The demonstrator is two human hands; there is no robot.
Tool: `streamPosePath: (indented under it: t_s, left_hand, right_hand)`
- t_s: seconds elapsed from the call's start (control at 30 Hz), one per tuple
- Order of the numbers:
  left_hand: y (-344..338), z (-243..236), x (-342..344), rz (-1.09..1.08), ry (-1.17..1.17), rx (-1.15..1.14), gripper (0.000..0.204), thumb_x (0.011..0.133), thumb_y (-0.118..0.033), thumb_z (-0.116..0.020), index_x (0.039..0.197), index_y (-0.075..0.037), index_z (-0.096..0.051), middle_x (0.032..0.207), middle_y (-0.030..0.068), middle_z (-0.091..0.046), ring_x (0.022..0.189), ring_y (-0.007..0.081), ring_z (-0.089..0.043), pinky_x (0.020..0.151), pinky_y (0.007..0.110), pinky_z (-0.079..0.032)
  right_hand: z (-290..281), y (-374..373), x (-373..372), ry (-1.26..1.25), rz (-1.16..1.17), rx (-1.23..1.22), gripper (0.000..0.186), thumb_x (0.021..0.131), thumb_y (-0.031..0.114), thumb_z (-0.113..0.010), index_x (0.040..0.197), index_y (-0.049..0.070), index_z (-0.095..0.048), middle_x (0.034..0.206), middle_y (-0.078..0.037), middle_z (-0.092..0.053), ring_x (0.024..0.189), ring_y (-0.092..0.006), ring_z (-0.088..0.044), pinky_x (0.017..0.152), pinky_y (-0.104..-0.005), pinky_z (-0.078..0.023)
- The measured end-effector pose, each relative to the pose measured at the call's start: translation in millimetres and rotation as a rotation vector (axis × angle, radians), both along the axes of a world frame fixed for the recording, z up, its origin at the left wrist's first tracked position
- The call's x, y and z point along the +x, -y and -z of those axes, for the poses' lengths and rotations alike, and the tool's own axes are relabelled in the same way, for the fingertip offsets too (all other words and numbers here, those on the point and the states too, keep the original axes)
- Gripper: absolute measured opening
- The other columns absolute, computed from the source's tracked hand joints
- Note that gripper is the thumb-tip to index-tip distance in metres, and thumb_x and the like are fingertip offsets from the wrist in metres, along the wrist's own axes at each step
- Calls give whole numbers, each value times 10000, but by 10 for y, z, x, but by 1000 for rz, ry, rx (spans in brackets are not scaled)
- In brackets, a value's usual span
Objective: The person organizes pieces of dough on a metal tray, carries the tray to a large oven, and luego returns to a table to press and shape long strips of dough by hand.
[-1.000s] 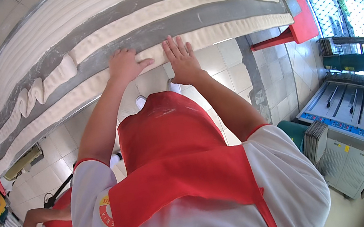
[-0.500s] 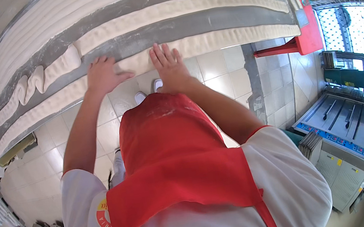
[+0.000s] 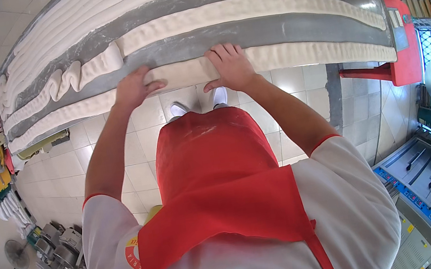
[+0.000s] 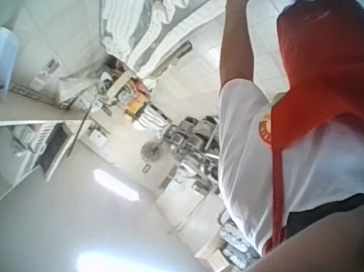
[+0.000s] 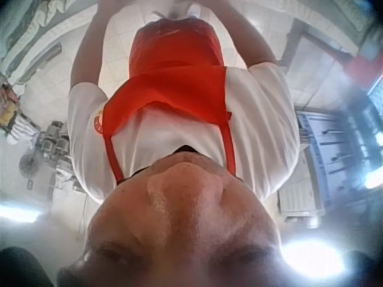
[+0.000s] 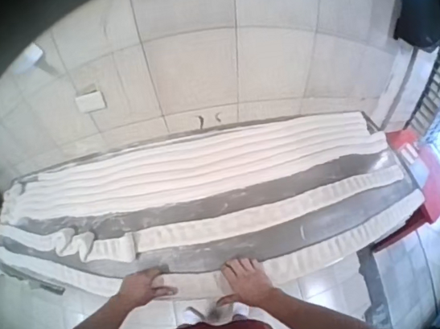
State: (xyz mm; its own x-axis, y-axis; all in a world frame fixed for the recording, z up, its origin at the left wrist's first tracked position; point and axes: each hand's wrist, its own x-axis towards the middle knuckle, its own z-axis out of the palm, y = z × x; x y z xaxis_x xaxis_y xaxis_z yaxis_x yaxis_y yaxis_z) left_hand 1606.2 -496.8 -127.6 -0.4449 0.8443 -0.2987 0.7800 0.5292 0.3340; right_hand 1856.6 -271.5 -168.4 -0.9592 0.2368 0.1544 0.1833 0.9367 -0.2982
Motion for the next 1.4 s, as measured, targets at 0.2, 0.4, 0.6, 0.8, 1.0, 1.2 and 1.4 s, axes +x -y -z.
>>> streamPosePath:
  t_s: [0.2,0.4,0.6,0.8,1.0,1.2,1.4]
  left_hand:
    - [-103,79,-56,101,82,37,640,860,-622,-791,1175,-76,-682,1186,193,-733,1068,399,-713,886,487,-572]
    - [-117,227,-45,187,203,350,611,870,-601,-793,1176,-82,-690,1165,176,-727,1053,389,-711,880,481,-572]
    - [114,185,-239,129,14,148,747,824,-689,-792,1126,-14,-687,1113,193,-732,1051,394,-704,894,483,-564]
    - [416,74,-536,241,-27,79,798,798,-752,-764,1089,-11,-726,1080,188,-756,1079,381,-700,942,492,-553]
    - [555,84,-646,142,71,86,809,777,-765,-765,1061,-8,-755,1116,215,-748,1129,374,-685,1009,478,-531]
    - [801,272,-880,150,-125,241,812,784,-754,-763,1069,6,-746,1112,207,-734,1091,375,-700,976,496,-540]
    - [912,327,-891,108,-5,278,805,790,-752,-752,1037,14,-740,1030,194,-731,1038,383,-708,914,500,-561]
  right_hand:
    - [-34,111,-70,18,42,1,1000,623,745,-839,1377,131,-604,1301,-81,-561,1227,-308,-522,1045,-488,-415]
    - [-134,469,-189,35,161,-8,1079,643,705,-866,1492,127,-534,1485,-102,-493,1376,-358,-456,1155,-557,-351]
    - [-215,1086,-117,325,447,55,1361,674,619,-914,1694,88,-186,1765,-161,-167,1624,-412,-157,1289,-604,-184]
    - [-298,1396,-372,472,442,0,1408,679,486,-956,1713,96,-84,1789,-161,-76,1641,-419,-104,1305,-613,-159]
    - [-365,1511,-638,564,408,21,1411,692,492,-942,1710,76,-57,1785,-183,-82,1641,-422,-106,1304,-613,-174]
    - [-325,1695,-865,571,373,-5,1425,683,527,-942,1709,62,-69,1782,-208,-83,1640,-423,-117,1300,-607,-183]
    - [-370,1984,-1078,603,367,-28,1420,696,461,-940,1709,59,-29,1786,-200,-53,1644,-425,-88,1312,-594,-154]
